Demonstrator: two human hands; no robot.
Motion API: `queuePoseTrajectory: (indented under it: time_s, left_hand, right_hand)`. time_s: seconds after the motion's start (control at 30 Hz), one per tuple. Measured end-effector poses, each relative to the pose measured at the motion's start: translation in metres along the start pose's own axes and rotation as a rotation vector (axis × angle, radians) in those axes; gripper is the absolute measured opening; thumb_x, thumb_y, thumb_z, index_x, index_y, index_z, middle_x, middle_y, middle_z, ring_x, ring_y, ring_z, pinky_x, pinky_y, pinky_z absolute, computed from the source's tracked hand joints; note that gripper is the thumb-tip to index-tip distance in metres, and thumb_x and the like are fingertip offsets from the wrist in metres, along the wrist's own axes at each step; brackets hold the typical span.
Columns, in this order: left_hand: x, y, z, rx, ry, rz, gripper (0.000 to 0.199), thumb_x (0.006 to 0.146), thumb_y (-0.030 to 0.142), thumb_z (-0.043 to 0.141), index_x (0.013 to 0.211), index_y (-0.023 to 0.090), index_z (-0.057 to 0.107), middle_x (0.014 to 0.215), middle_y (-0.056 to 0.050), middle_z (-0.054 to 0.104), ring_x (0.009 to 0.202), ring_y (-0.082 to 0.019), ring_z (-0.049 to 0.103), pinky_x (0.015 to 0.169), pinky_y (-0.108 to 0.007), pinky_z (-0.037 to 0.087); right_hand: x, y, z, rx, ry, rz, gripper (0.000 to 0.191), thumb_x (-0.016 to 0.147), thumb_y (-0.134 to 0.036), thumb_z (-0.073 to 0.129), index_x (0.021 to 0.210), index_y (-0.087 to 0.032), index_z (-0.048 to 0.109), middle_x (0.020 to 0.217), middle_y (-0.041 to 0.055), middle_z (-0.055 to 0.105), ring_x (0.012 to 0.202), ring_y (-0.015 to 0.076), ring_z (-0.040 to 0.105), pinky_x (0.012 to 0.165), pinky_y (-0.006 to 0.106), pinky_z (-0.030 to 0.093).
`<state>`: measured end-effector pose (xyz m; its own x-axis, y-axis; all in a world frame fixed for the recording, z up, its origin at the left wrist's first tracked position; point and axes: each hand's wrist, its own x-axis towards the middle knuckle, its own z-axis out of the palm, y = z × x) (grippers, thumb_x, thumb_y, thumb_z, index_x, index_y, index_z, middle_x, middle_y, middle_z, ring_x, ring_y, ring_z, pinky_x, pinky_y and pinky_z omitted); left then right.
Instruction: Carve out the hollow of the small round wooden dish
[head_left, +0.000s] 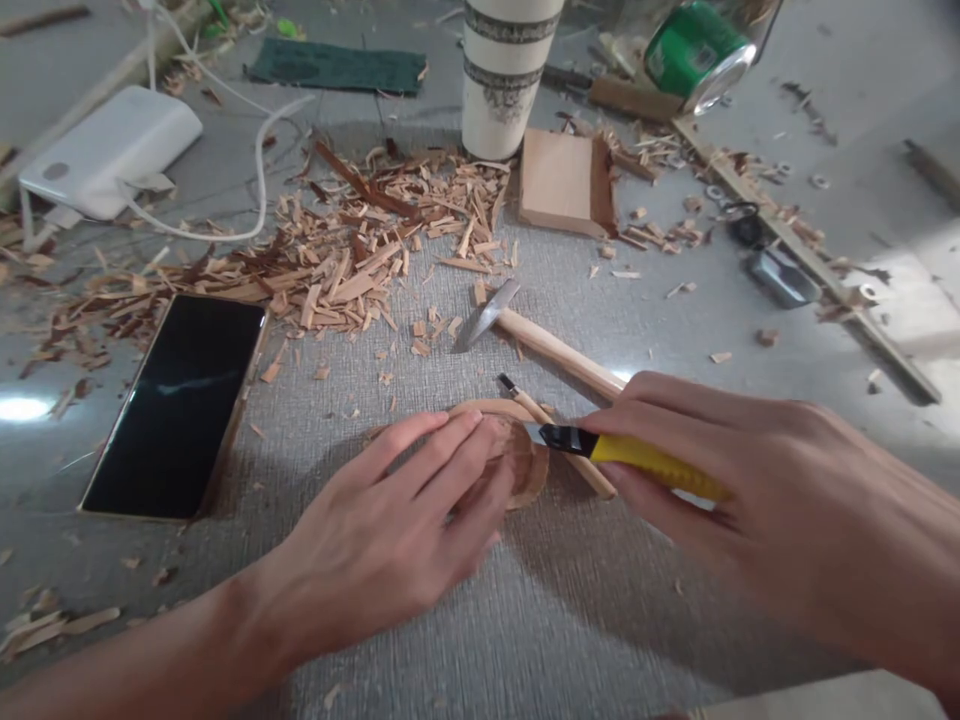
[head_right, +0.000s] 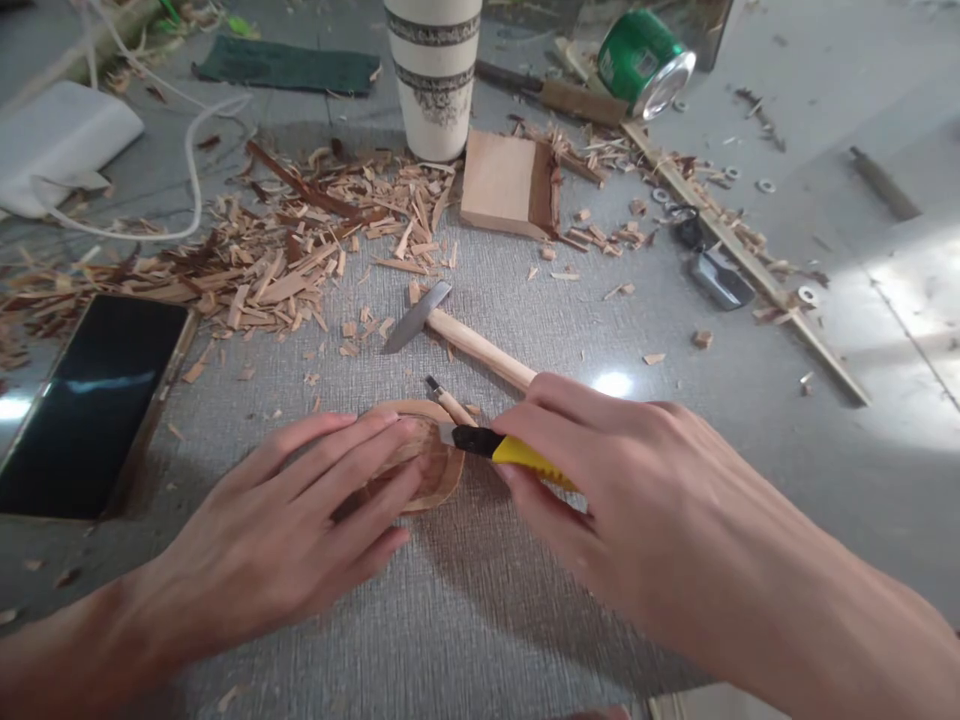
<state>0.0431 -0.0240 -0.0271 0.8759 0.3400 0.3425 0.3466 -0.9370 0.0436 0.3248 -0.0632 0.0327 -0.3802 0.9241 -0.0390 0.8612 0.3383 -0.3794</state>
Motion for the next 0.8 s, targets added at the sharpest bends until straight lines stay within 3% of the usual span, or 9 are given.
queuePoseTrajectory:
  time_s: [0.1, 0.3, 0.4, 0.53, 0.63, 0.8]
  left_hand:
    - [-0.001, 0.000, 0.000, 0.006, 0.002, 0.003, 0.036, 0.107, 0.031, 0.062, 0.135, 0.010, 0.069, 0.144, -0.016, 0.070, 0.135, -0.031, 0.065, 0.117, -0.046, 0.047]
    - [-0.002, 0.000, -0.001, 0.054, 0.001, 0.054, 0.035, 0.104, 0.027, 0.065, 0.133, 0.009, 0.069, 0.142, -0.021, 0.071, 0.133, -0.032, 0.068, 0.118, -0.047, 0.047]
    - [-0.001, 0.000, -0.006, 0.050, 0.030, 0.050, 0.032, 0.103, 0.024, 0.065, 0.133, 0.013, 0.069, 0.135, -0.019, 0.074, 0.127, -0.033, 0.071, 0.113, -0.049, 0.050]
    - [-0.001, -0.002, -0.008, 0.010, 0.085, 0.048, 0.015, 0.102, 0.014, 0.061, 0.110, 0.010, 0.073, 0.127, -0.017, 0.078, 0.117, -0.030, 0.074, 0.108, -0.048, 0.052]
    - [-0.002, -0.004, -0.005, -0.018, 0.093, 0.056, 0.015, 0.102, 0.011, 0.058, 0.105, 0.010, 0.073, 0.122, -0.016, 0.080, 0.112, -0.029, 0.075, 0.105, -0.049, 0.053]
    - [-0.005, 0.000, -0.019, -0.126, 0.148, 0.038, 0.017, 0.101, 0.007, 0.057, 0.098, 0.014, 0.072, 0.109, -0.009, 0.083, 0.100, -0.022, 0.076, 0.101, -0.045, 0.057]
  right_hand:
    - [0.001, -0.001, 0.000, 0.024, 0.029, 0.029, 0.015, 0.106, -0.037, 0.055, 0.106, -0.031, 0.069, 0.090, 0.0014, 0.072, 0.063, 0.0167, 0.065, 0.053, 0.032, 0.046]
    - [0.007, -0.009, 0.006, 0.097, 0.075, 0.193, 0.029, 0.110, -0.048, 0.051, 0.091, -0.027, 0.059, 0.056, -0.0055, 0.053, 0.042, 0.0128, 0.047, 0.042, 0.029, 0.033]
    - [0.013, -0.011, 0.010, 0.144, 0.034, 0.194, 0.030, 0.110, -0.047, 0.051, 0.089, -0.026, 0.057, 0.060, -0.0050, 0.057, 0.047, 0.0119, 0.050, 0.046, 0.028, 0.035]
    - [0.016, -0.010, 0.012, 0.136, 0.035, 0.198, 0.030, 0.110, -0.044, 0.051, 0.090, -0.024, 0.059, 0.060, -0.0057, 0.055, 0.048, 0.0109, 0.047, 0.049, 0.028, 0.034]
    - [0.017, -0.008, 0.011, 0.118, 0.042, 0.199, 0.031, 0.111, -0.045, 0.050, 0.089, -0.024, 0.059, 0.059, -0.0059, 0.053, 0.048, 0.0108, 0.046, 0.049, 0.028, 0.033]
    - [0.016, -0.005, 0.007, 0.067, 0.010, 0.215, 0.030, 0.111, -0.047, 0.049, 0.107, -0.023, 0.067, 0.063, -0.0042, 0.058, 0.051, 0.0125, 0.052, 0.051, 0.028, 0.035]
